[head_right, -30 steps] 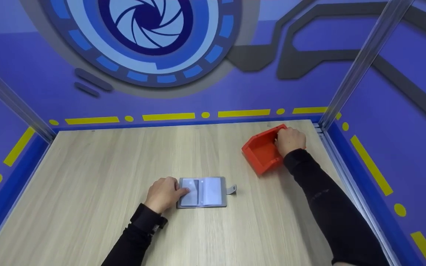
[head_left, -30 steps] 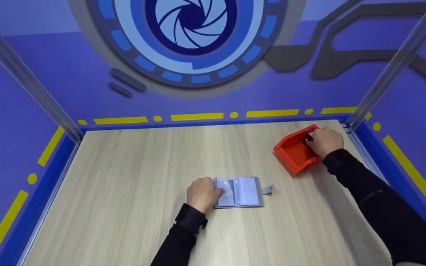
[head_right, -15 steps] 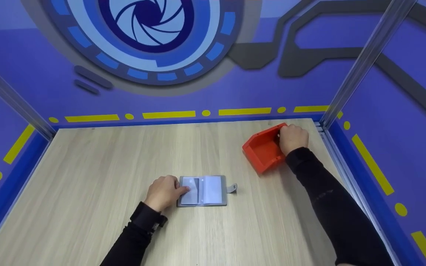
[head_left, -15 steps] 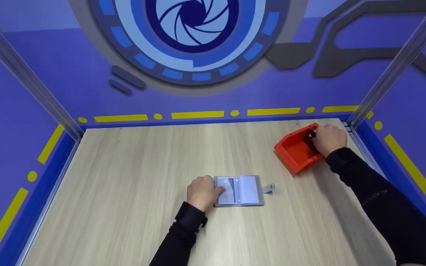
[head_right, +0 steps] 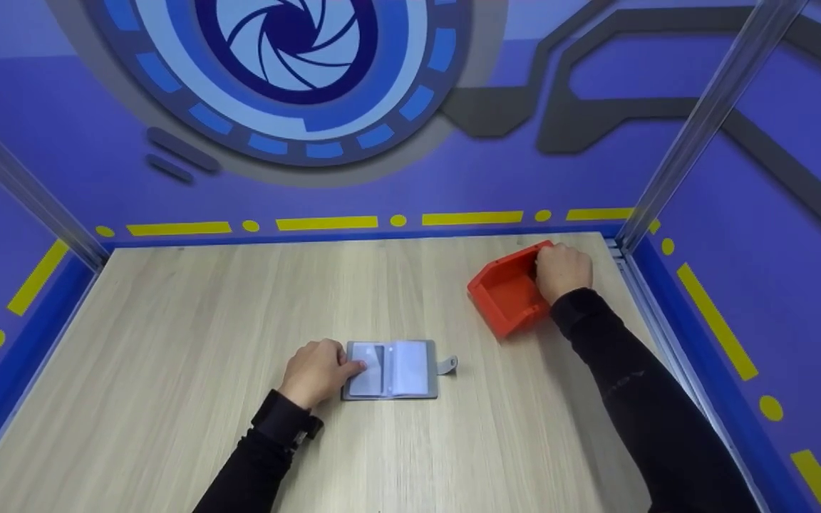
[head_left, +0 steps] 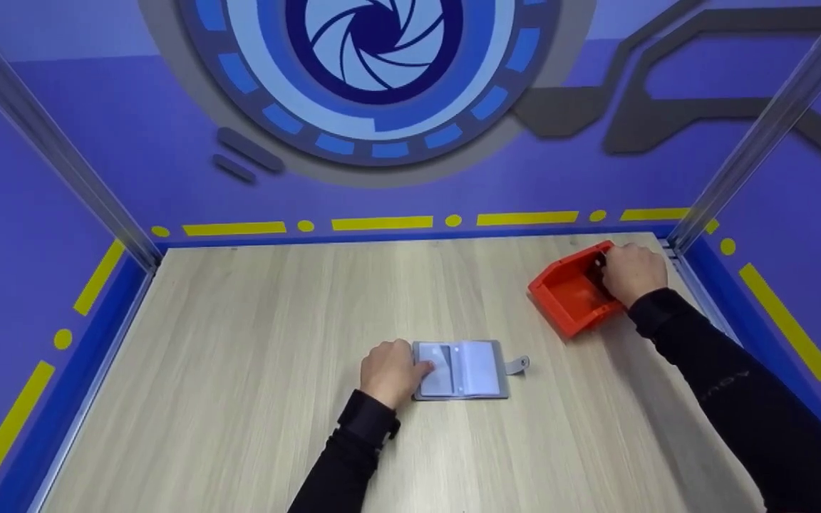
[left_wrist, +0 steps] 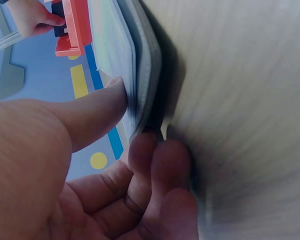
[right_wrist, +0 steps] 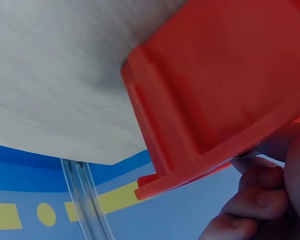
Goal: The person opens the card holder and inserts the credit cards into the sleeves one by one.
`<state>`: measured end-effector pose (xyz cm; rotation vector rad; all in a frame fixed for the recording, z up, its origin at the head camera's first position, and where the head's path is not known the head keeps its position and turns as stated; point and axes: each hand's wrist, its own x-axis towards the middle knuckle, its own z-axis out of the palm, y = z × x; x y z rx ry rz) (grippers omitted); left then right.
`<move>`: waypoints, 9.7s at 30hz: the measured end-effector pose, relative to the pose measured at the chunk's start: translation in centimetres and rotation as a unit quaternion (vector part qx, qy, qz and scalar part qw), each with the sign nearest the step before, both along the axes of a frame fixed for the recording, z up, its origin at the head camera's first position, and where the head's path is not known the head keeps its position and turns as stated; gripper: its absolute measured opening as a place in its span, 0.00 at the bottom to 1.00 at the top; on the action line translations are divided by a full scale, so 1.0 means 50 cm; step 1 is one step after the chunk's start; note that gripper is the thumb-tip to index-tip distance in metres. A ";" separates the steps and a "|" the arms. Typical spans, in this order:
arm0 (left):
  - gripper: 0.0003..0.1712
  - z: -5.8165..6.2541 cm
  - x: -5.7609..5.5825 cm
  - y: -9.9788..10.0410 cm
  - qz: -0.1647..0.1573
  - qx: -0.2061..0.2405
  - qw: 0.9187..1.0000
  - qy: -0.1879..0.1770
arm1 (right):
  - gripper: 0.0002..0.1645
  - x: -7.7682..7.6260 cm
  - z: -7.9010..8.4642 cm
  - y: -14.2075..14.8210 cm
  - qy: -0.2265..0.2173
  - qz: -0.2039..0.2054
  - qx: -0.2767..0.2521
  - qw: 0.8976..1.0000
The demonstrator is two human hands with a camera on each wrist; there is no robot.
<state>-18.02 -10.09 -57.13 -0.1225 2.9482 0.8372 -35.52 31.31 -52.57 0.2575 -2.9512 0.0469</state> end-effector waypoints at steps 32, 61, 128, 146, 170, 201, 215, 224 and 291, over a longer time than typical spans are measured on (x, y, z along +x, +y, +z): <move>0.21 0.000 0.000 0.001 0.008 0.006 1.000 0.000 | 0.14 0.193 0.047 -0.245 -0.283 0.046 -0.323 0.902; 0.19 0.002 -0.004 0.001 -0.001 -0.007 1.000 -0.007 | 0.24 0.242 -0.065 -0.376 -0.314 0.067 -0.253 0.913; 0.29 -0.001 0.002 0.000 -0.008 -0.025 0.999 0.020 | 0.26 0.270 -0.074 -0.468 -0.246 0.144 -0.130 0.950; 0.27 0.002 -0.001 -0.003 0.001 -0.040 0.999 0.001 | 0.22 0.195 -0.030 -0.359 -0.297 0.103 -0.098 0.944; 0.26 0.009 0.002 0.006 -0.001 -0.026 1.000 0.005 | 0.08 0.183 -0.049 -0.349 -0.325 0.128 -0.178 0.920; 0.25 0.007 0.004 -0.001 -0.033 -0.033 0.998 0.041 | 0.21 0.206 -0.067 -0.501 -0.311 0.157 -0.238 0.907; 0.30 0.010 0.007 -0.005 -0.036 -0.016 0.998 0.048 | 0.35 0.221 -0.054 -0.496 -0.314 0.158 -0.258 0.900; 0.34 -0.002 0.004 0.006 -0.014 -0.029 0.999 0.035 | 0.28 0.232 -0.038 -0.468 -0.268 0.194 -0.263 0.906; 0.29 0.004 0.003 0.005 -0.003 0.012 1.000 -0.007 | 0.17 0.100 0.111 -0.109 -0.173 0.032 -0.262 0.949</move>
